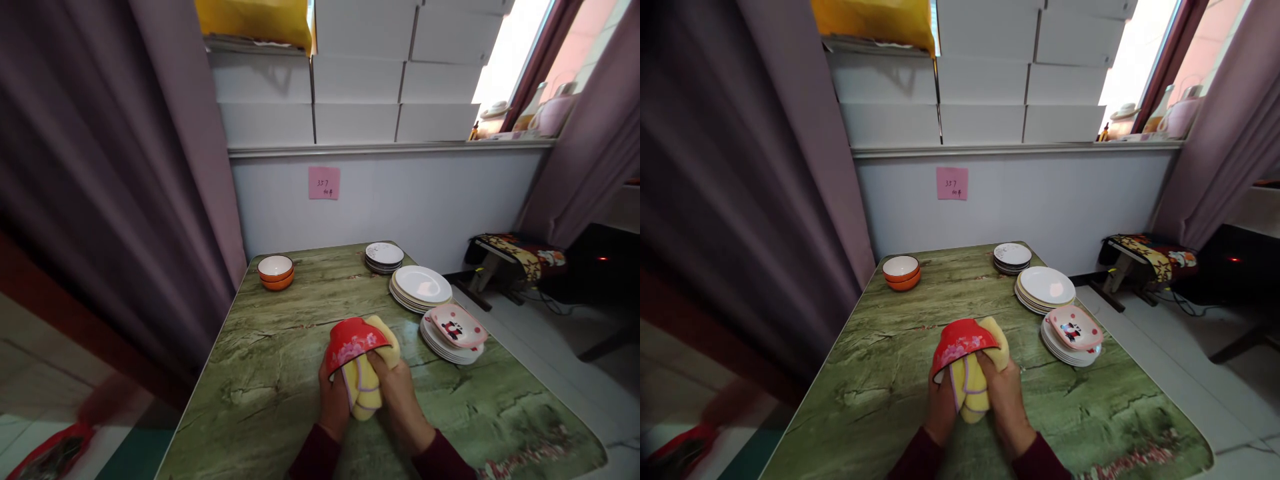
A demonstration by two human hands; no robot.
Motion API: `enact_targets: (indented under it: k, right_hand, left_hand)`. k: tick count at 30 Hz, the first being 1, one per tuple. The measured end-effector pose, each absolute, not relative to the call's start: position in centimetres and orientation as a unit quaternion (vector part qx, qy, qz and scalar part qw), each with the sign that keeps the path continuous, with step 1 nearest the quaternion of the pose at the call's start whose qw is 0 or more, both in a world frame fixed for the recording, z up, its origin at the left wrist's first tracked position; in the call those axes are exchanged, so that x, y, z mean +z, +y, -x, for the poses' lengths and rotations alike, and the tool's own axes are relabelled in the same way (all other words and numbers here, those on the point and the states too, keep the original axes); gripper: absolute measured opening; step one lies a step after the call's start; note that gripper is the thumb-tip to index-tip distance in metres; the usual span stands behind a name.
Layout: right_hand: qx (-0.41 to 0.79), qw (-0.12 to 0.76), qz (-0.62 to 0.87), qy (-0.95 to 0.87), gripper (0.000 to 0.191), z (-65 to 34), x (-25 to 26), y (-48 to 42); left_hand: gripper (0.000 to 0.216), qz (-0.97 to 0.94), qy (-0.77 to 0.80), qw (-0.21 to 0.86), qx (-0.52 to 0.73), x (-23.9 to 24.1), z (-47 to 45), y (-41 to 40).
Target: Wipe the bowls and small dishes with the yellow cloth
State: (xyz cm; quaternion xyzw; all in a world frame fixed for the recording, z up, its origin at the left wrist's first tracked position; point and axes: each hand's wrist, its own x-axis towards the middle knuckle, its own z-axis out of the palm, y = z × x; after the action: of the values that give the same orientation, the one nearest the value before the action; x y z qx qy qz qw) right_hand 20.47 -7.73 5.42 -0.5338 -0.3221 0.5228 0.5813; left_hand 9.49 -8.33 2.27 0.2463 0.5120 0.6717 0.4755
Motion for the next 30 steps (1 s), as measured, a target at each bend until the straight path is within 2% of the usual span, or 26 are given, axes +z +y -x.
enact_targets:
  k: [4,9,13,16,19,26,30]
  right_hand:
    - [0.524,0.576,0.544,-0.314,0.049,-21.2,5.3,-7.6]
    - [0.407,0.569,0.615,-0.364,0.043,-23.2,4.0,-7.0]
    - [0.172,0.535,0.619,-0.548,0.034,-24.9,4.0,-6.9]
    - [-0.021,0.492,0.562,-0.665,0.040,-25.8,4.9,-6.9]
    - [-0.129,0.451,0.525,-0.710,0.046,-26.1,6.0,-7.0]
    - [-0.195,0.427,0.505,-0.724,0.052,-25.3,6.9,-7.7]
    - [-0.200,0.430,0.481,-0.737,0.055,-24.6,7.0,-7.9]
  left_hand:
    - [0.033,-0.339,0.514,0.457,0.642,3.0,-9.5,-8.0]
    - [0.026,-0.511,0.518,0.380,0.571,4.8,-9.2,-8.2]
    - [0.036,-0.567,0.544,0.312,0.534,5.3,-8.7,-8.4]
    - [0.037,-0.607,0.547,0.280,0.505,5.1,-8.6,-8.6]
    - [0.046,-0.607,0.550,0.264,0.509,5.1,-8.6,-8.8]
    - [0.064,-0.577,0.554,0.316,0.511,4.7,-9.1,-9.2]
    - [0.057,-0.553,0.556,0.338,0.521,4.3,-9.5,-9.1]
